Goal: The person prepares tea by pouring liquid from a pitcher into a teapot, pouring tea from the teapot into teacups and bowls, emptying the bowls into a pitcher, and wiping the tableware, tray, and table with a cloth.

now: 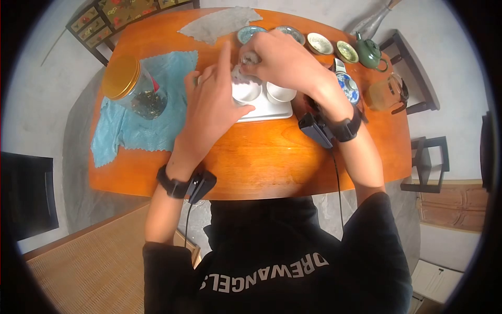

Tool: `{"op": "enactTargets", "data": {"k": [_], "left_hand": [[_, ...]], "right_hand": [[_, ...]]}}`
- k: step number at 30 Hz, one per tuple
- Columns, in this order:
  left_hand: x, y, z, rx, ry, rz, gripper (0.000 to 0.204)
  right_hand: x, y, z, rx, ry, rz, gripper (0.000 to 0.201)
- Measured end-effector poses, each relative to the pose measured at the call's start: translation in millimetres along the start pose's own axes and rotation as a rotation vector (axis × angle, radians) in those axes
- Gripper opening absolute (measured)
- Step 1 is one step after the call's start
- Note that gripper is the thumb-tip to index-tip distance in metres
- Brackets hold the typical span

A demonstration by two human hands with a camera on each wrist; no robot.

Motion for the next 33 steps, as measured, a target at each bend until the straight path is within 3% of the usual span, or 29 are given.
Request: {"op": "enactTargets", "data": {"k": [2, 5, 9, 11, 16, 18, 22, 25, 27, 30, 33], "left_hand": [[15, -21, 5, -0.076, 0.060, 0.152, 0.120], [37, -42, -22, -0.022, -0.047, 0.143, 0.121], [44, -30, -56, 0.459, -0.255, 0.117, 0.112], [45, -29, -58, 0.469, -0.261, 0.154, 0.110], [47, -30, -60, 0.488, -0.258, 0.210, 0.107], [45, -31, -58, 0.422, -0.238, 0.212, 0.106], [44, -29, -59, 0.385, -0.215, 0.225, 0.105], [45, -32, -55, 0.374, -0.189, 0.257, 0.104], [44, -30, -57, 0.402, -0.211, 0.239, 0.103], [43, -29, -56, 0.401, -0.215, 0.197, 0.103], [44, -25, -61, 0.465, -0.193, 0.176, 0.104]], "right_hand": [[5, -12, -9, -0.010, -0.013, 0.069, 0.020], [7, -11, -27, -0.100, -0.108, 0.229, 0.018], [-8, 35, -63, -0.208, -0.232, 0.200, 0.020], [-16, 65, -75, -0.003, -0.247, 0.045, 0.024], [-19, 74, -83, 0.121, -0.301, 0.103, 0.028], [-22, 82, -84, 0.319, -0.337, 0.004, 0.030], [-26, 69, -85, 0.197, -0.397, -0.002, 0.016], [-32, 59, -89, 0.068, -0.480, -0.150, 0.012], [-36, 69, -86, 0.093, -0.432, -0.498, 0.014], [-49, 41, -74, -0.098, -0.501, -0.436, 0.016], [-81, -2, -30, -0.137, -0.395, -0.271, 0.025]]}}
Point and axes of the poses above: each hand's wrist, its own x-axis away from the middle knuckle, its own y-axis out of the palm, z = x × y, the point moved 8 cm from there along -x, towards the middle knuckle, and after that the axes turned 13 degrees about x, right-handed, at the moved point
